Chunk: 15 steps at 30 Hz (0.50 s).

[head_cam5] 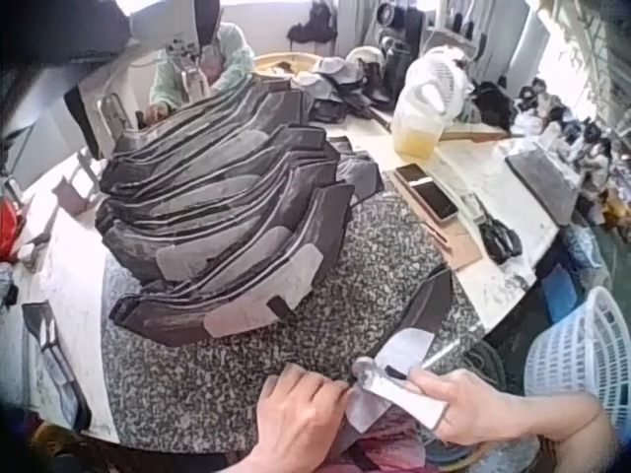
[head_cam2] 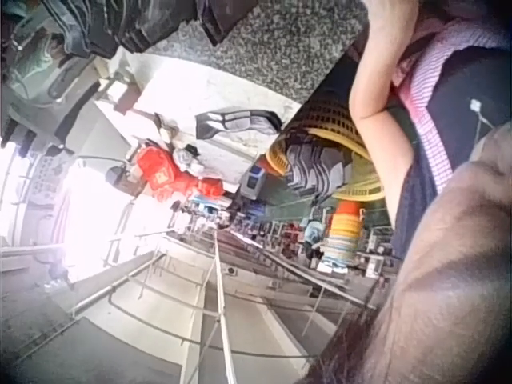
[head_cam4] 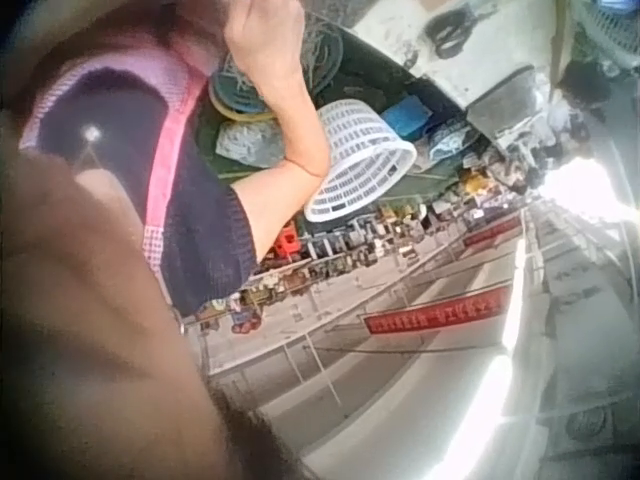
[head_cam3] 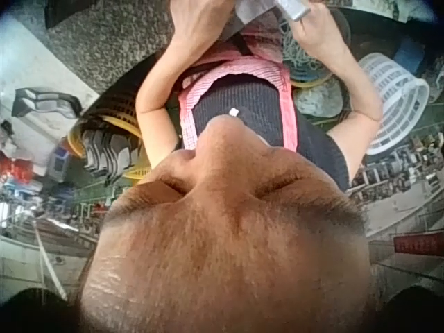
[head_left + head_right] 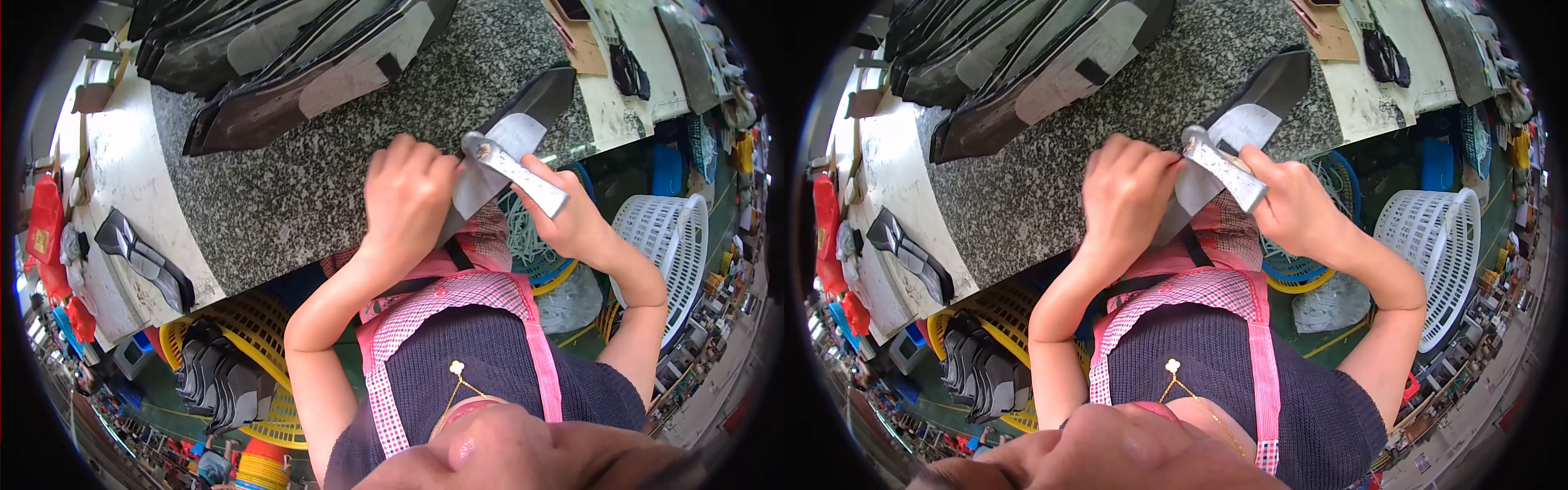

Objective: The recorder is organizing stacks of shoe upper components and using a hammer to flatten edges or joints at a factory workstation.

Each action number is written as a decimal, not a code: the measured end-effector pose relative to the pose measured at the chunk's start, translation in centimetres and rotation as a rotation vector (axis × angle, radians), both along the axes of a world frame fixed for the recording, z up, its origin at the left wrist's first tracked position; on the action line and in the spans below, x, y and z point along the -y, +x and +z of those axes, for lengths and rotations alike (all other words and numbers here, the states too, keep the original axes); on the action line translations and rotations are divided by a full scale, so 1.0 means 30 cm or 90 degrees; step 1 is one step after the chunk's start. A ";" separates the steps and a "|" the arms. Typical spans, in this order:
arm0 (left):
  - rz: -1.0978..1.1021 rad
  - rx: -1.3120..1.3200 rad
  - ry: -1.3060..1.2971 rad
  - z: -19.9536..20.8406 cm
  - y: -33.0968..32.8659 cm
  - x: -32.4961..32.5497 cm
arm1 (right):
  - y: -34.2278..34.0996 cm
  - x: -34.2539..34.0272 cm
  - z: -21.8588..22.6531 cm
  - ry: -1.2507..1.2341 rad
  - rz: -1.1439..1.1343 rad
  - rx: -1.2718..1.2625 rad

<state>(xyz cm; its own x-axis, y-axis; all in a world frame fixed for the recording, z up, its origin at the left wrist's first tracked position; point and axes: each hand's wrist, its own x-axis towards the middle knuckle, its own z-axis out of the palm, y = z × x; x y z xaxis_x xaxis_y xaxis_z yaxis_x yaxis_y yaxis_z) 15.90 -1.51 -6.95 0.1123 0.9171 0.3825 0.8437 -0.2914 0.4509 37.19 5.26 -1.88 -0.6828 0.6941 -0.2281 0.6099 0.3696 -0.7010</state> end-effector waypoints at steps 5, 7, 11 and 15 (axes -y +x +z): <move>0.008 0.039 -0.120 0.021 -0.033 0.043 | 0.000 -0.058 0.006 0.009 -0.001 -0.044; -0.005 -0.033 -0.035 0.006 -0.016 0.064 | 0.001 -0.050 0.029 0.025 0.003 -0.081; -0.048 -0.139 0.021 -0.005 -0.005 0.074 | 0.030 -0.020 -0.016 0.060 0.117 -0.058; -0.037 -0.209 0.046 -0.018 -0.002 0.096 | 0.002 -0.028 0.041 0.024 0.029 -0.012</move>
<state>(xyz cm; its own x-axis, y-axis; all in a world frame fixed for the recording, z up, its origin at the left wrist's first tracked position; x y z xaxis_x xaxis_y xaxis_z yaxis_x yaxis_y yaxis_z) 15.84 -4.41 -7.48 0.2909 0.8777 0.3807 0.9215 -0.3641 0.1352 37.24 6.11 -0.66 -0.7182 0.6698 -0.1886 0.5783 0.4238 -0.6971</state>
